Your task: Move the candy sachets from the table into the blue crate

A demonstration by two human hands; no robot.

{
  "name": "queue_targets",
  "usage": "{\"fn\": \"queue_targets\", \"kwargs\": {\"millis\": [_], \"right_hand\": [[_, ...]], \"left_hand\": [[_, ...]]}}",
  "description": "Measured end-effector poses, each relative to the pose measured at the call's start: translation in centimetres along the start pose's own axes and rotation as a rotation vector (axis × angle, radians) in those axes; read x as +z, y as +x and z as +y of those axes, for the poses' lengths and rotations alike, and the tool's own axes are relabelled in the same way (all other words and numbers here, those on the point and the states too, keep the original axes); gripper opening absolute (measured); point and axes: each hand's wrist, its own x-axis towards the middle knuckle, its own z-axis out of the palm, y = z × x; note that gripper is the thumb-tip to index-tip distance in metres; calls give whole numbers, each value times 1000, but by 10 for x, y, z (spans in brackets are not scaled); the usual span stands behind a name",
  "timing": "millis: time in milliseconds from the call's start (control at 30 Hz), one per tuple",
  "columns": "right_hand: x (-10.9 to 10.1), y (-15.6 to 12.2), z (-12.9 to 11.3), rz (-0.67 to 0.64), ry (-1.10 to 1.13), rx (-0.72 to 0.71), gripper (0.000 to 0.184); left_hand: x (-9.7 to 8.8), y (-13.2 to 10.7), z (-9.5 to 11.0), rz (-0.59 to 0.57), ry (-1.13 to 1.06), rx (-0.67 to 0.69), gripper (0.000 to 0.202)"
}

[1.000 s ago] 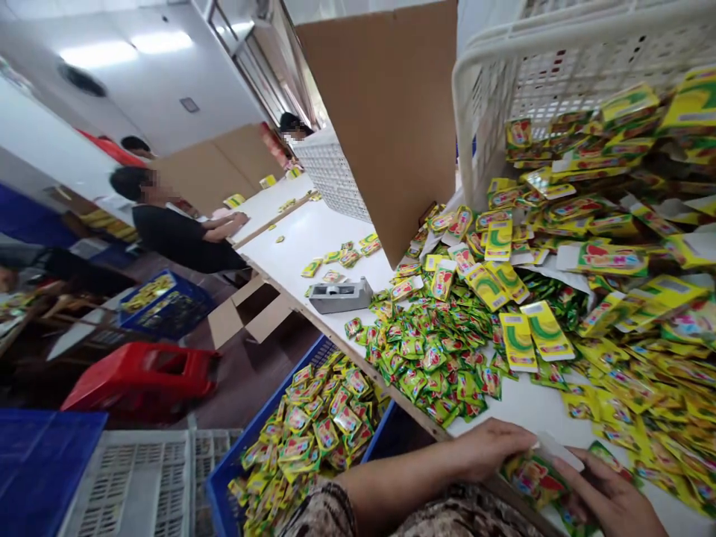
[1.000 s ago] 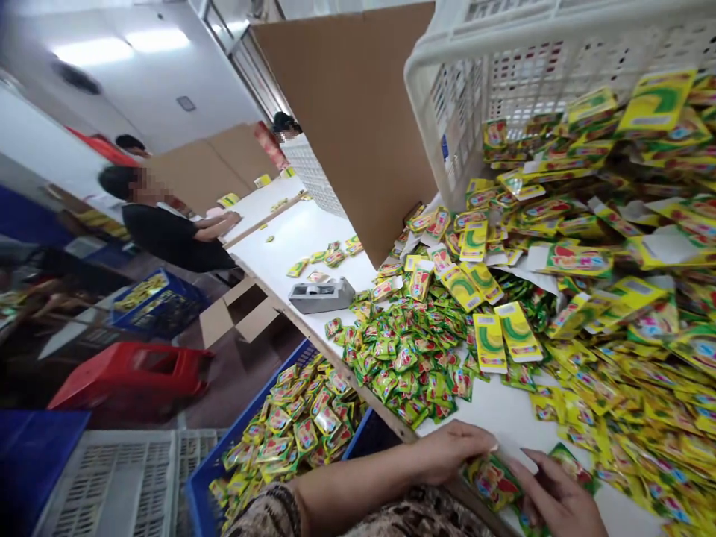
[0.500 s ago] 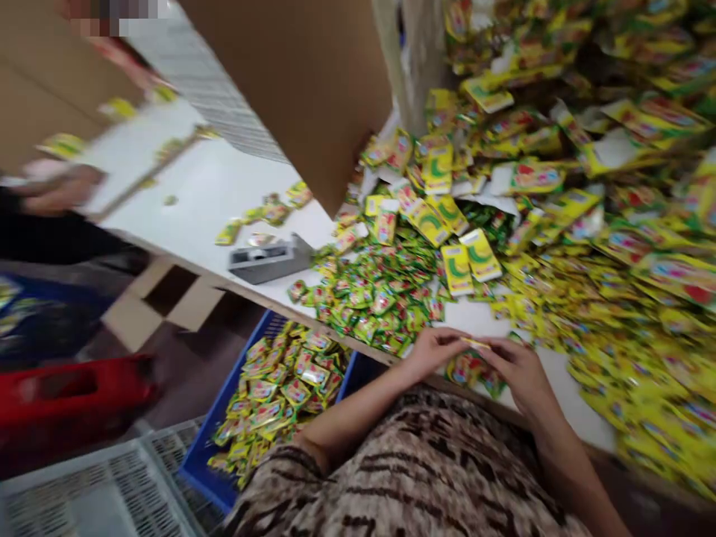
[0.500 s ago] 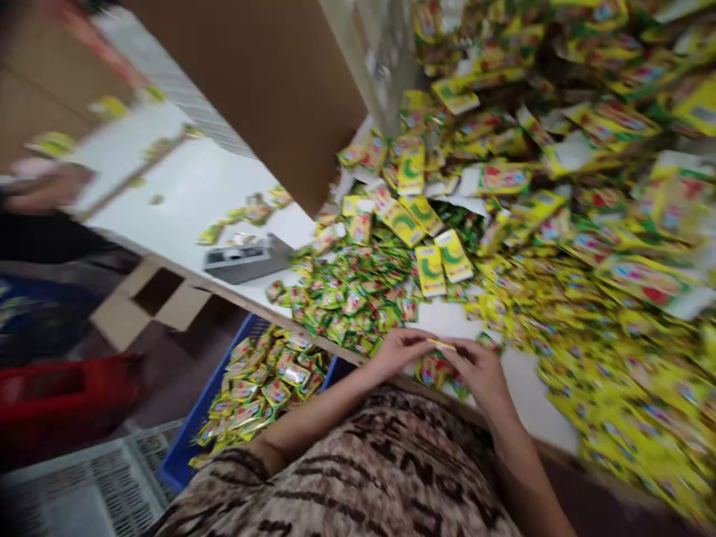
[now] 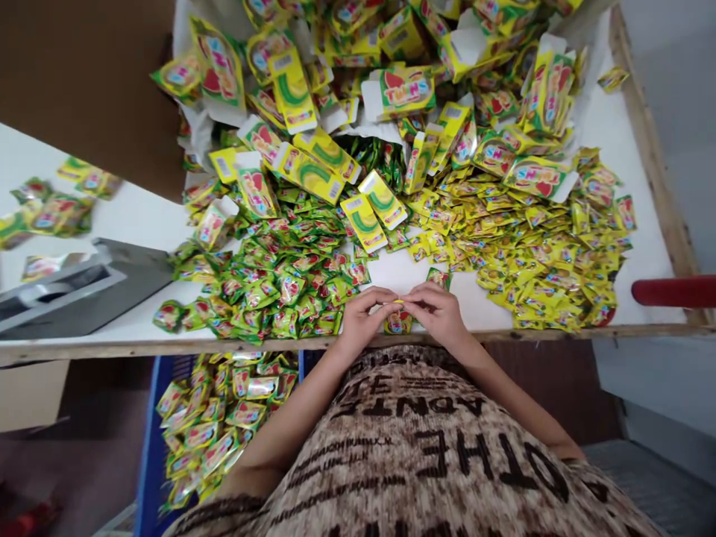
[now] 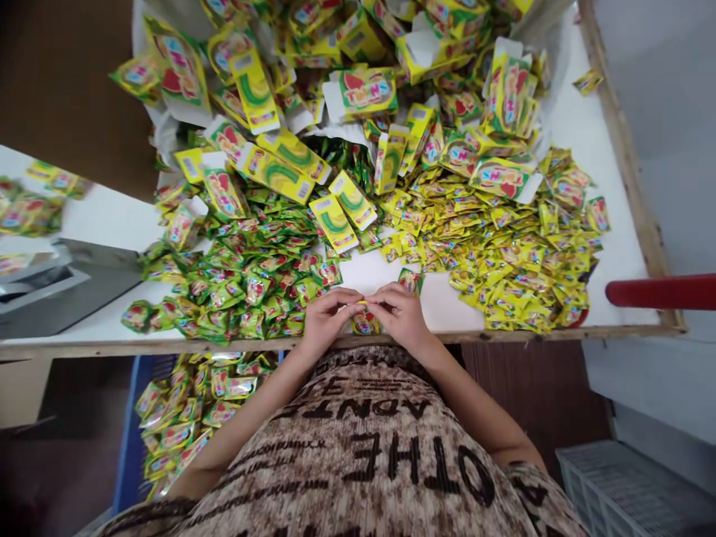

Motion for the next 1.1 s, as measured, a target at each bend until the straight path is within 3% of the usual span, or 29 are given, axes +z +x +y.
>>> {"fn": "queue_targets", "kwargs": {"millis": [100, 267, 367, 700, 967, 1100], "right_hand": [[-3, 0, -1, -14, -15, 2, 11], [-9, 13, -1, -73, -49, 62, 9], [-10, 17, 1, -89, -78, 44, 9], [-18, 13, 1, -216, -131, -55, 11], [-2, -22, 3, -41, -204, -89, 12], [-18, 8, 12, -98, -233, -105, 15]], "left_hand": [[1, -2, 3, -1, 27, -12, 18], [2, 0, 7, -39, -80, -219, 26], [1, 2, 6, -77, -93, -271, 29], [-4, -1, 5, -134, 9, -69, 23], [0, -15, -13, -146, 73, -18, 26], [4, -15, -9, -120, 103, -89, 27]]}}
